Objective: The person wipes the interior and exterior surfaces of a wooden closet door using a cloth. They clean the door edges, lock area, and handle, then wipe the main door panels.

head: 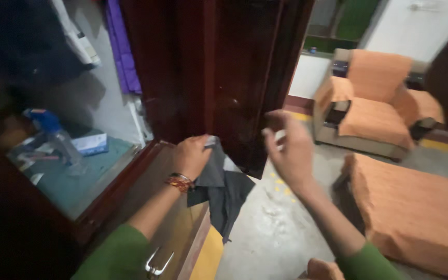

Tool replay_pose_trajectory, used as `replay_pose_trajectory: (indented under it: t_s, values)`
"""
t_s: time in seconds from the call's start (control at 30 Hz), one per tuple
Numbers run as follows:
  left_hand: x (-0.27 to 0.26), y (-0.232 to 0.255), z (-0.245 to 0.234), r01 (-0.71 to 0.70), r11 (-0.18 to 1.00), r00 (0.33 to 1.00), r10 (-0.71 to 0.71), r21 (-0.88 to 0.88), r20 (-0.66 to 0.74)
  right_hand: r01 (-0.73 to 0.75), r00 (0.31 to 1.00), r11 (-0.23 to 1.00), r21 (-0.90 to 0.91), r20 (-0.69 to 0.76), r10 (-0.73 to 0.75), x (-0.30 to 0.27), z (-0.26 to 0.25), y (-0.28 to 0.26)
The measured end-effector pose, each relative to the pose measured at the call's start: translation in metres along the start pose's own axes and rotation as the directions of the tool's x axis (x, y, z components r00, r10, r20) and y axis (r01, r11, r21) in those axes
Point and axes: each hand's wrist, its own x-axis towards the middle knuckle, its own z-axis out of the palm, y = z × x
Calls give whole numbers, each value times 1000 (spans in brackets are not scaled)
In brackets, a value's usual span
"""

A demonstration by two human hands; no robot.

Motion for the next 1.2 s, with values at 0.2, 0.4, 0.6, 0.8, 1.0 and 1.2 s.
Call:
replay_pose_trajectory:
  t_s: [0.2, 0.4, 0.6, 0.8, 1.0, 1.2]
  values:
    - [-21, -45, 25, 586, 808, 774, -581, -63, -250, 190, 982, 969, 159, -19, -190, 29, -15, 60]
    - [-32, -17, 40, 534, 340, 606, -792, -774, 70, 85, 988, 773, 629, 50, -149, 42, 42, 79]
    - [-45, 53, 53, 190, 975, 973, -203, 118, 111, -21, 988, 813, 583, 138, -74, 37, 43, 86]
    - [-38, 72, 55, 117, 948, 979, -161, 295, 128, -45, 987, 787, 615, 148, -60, 33, 36, 80]
    - [-46, 81, 80, 187, 970, 971, -206, 153, 122, -60, 990, 853, 519, 141, -16, 31, 41, 83]
    - [-49, 73, 95, 249, 966, 956, -256, 65, 141, -200, 971, 885, 420, 206, 121, 23, 50, 83]
